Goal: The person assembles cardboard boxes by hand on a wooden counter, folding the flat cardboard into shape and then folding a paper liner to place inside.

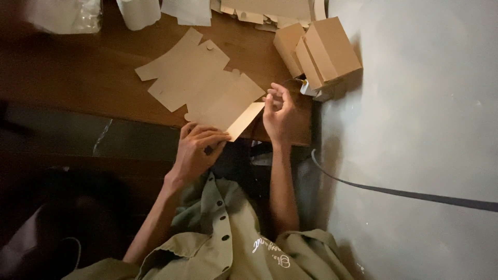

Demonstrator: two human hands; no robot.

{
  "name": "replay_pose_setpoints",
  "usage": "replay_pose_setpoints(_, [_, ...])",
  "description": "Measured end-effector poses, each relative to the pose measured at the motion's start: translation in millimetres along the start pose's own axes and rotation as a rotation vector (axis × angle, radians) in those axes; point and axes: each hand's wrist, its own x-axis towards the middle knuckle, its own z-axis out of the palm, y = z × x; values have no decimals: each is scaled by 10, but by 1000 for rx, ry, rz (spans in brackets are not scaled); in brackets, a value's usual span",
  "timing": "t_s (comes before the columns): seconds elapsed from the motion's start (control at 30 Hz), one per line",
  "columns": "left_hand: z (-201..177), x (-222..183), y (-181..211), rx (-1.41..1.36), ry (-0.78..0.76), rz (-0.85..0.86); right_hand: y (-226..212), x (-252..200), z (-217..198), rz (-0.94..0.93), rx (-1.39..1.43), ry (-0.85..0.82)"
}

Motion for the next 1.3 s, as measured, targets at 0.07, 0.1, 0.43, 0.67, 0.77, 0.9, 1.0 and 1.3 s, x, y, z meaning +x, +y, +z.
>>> replay_pose_setpoints(0.07, [1, -16, -3, 9, 15, -2, -106, -18, -84, -46, -134, 31])
replay_pose_setpoints(0.1, [7, -25, -5, 18, 29, -4, -153, -26, -127, -91, -267, 64])
replay_pose_setpoints(0.43, [164, -52, -7, 37, 102, 14, -58, -192, -84, 172, -246, -149])
replay_pose_setpoints(0.67, [277, -38, 87, 4, 62, 54, -120, -77, 27, 114, -281, -163])
replay_pose_setpoints(0.77, [298, -36, 108, -19, 25, 45, -251, -88, 20, 38, -234, -176])
replay_pose_setpoints(0.9, [495, -12, -47, -104, 12, -3, -163, -44, 76, -41, -94, -170])
replay_pose_setpoints(1.0, [537, 75, -115, -132, -36, -22, -391, -93, -1, -6, -34, -224])
replay_pose_setpoints(1.3, [10, 363, -142, -315, -255, -152, 12, -166, 13, 117, 62, -205])
